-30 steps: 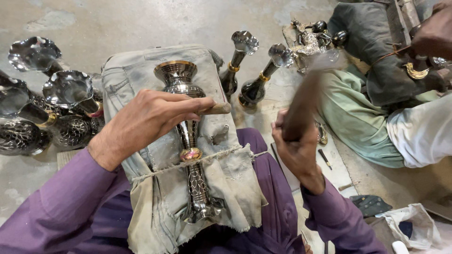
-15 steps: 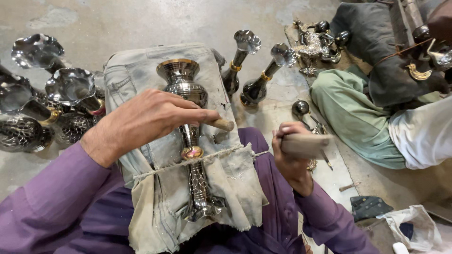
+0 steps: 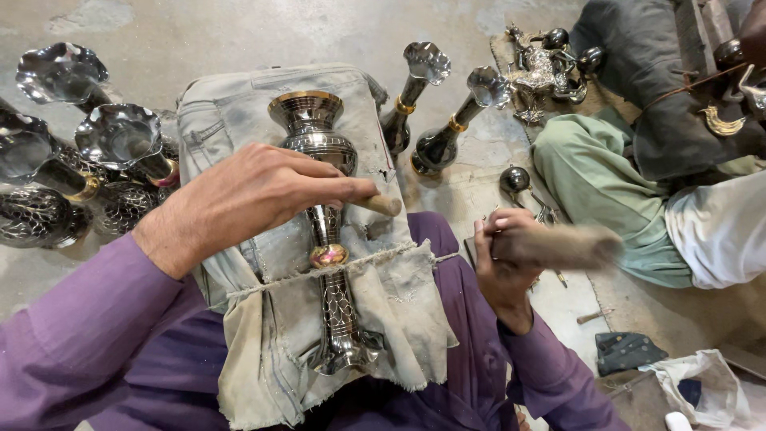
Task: The person sits on the floor with an engraved metal vase clamped upright between cloth-wrapped forms. They hold a small steel punch against the vase surface with one hand and strike it repeatedly with a wooden mallet in the other hand, working the decorative pattern around the vase body.
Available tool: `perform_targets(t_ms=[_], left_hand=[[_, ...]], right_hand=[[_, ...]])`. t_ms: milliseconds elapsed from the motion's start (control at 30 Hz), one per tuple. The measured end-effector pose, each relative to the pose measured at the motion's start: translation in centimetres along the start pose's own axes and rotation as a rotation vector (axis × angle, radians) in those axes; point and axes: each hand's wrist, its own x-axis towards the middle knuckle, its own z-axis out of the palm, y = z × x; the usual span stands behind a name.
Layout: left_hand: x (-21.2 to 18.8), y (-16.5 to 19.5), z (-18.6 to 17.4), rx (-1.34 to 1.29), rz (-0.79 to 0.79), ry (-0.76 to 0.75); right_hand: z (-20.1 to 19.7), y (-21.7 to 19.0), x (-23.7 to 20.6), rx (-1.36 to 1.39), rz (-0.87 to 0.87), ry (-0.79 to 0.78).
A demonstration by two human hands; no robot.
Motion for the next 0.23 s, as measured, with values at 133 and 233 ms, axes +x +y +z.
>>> perform_targets(t_ms=[133,233], left_hand=[[0.5,0.1,0.3,0.092,0.051,-0.047],[0.8,0.6,0.1,0.152,0.019,-0.209]], right_hand=[[-1.0,2.5,-0.1,-0.127,-0.266,-0.075],[0.7,5.2,-1.6,-0.036,-0.288,0.022]])
